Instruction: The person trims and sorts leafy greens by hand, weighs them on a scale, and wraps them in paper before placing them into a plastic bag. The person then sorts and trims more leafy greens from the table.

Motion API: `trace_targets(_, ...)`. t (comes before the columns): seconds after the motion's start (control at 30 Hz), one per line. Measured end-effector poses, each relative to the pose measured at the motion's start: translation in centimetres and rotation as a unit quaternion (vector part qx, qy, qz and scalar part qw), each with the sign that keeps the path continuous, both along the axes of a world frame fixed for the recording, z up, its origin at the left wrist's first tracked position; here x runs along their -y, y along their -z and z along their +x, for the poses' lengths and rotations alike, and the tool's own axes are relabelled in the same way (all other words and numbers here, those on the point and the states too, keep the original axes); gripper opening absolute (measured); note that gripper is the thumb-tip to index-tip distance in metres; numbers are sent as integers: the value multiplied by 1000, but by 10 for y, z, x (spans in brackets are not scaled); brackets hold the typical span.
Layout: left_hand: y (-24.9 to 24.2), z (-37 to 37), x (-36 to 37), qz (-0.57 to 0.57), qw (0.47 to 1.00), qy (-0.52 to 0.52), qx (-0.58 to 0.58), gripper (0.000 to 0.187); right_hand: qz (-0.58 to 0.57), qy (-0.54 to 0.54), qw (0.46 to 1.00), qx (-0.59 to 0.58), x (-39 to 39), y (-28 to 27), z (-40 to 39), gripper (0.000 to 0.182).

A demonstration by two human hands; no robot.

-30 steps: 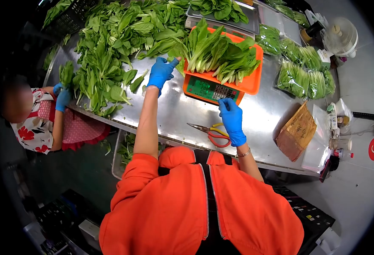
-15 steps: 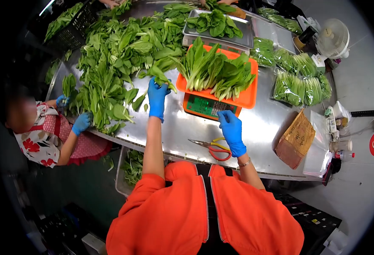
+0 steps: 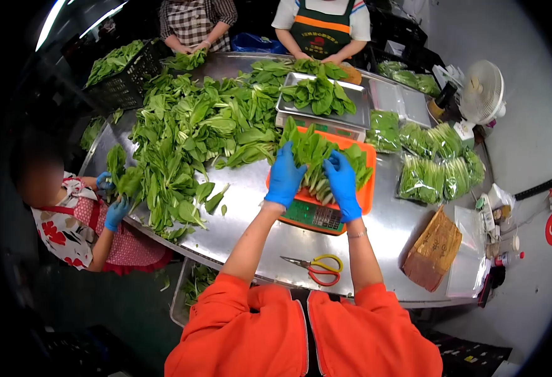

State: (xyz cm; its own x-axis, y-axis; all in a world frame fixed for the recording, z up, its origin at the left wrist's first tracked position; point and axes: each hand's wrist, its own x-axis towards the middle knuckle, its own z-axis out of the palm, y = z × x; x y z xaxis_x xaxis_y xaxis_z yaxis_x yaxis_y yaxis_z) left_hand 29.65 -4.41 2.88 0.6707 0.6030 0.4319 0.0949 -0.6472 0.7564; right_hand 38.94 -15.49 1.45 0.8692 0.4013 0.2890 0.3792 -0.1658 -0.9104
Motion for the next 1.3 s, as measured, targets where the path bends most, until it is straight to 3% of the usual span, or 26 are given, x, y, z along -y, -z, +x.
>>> trace_targets(0.03,-6,-5,1,-43,999,-23,-22,51,49,-26,997,-47,4,-8,-4,29)
trace_targets(0.07,-4,-11,4,-49,998,-38,-26,51,94,-55,989,-101,9,-13,-13,29)
trace_targets(0.13,-2,-16,4,-16,1000,-8,8,37,98,-57,990,-89,13,-21,-25,27)
trace_targets(0.3,-6,-34,-1,1,994,-64,89,25,144,-69,983,-86,16,-48,-85,21)
trace_targets(0.4,11,-63,-25,-30,987,-111,113,20,50,-158,981,-98,13,-30,-115,18)
trace_targets(0.53,80,-96,-104,-20,977,-184,105,18,-13,-208,965,-156,5,21,-140,18)
trace_targets(0.67,50,-113,-206,-11,956,-276,100,13,-49,-231,937,-256,-6,64,-161,18)
trace_targets(0.73,46,-105,-258,59,948,-300,90,12,-98,-252,924,-272,-17,67,-170,18)
trace_targets(0.9,62,-67,-340,135,975,-165,-64,14,-110,-285,909,-283,-43,76,-181,20)
trace_targets(1.07,63,-42,-369,262,944,-72,-186,18,-142,-261,908,-295,-55,82,-176,21)
trace_targets(1.2,62,-44,-370,356,905,-50,-226,18,-134,-258,909,-298,-67,79,-176,21)
trace_targets(1.3,40,-64,-364,312,937,-60,-146,13,-132,-271,918,-258,-79,72,-169,21)
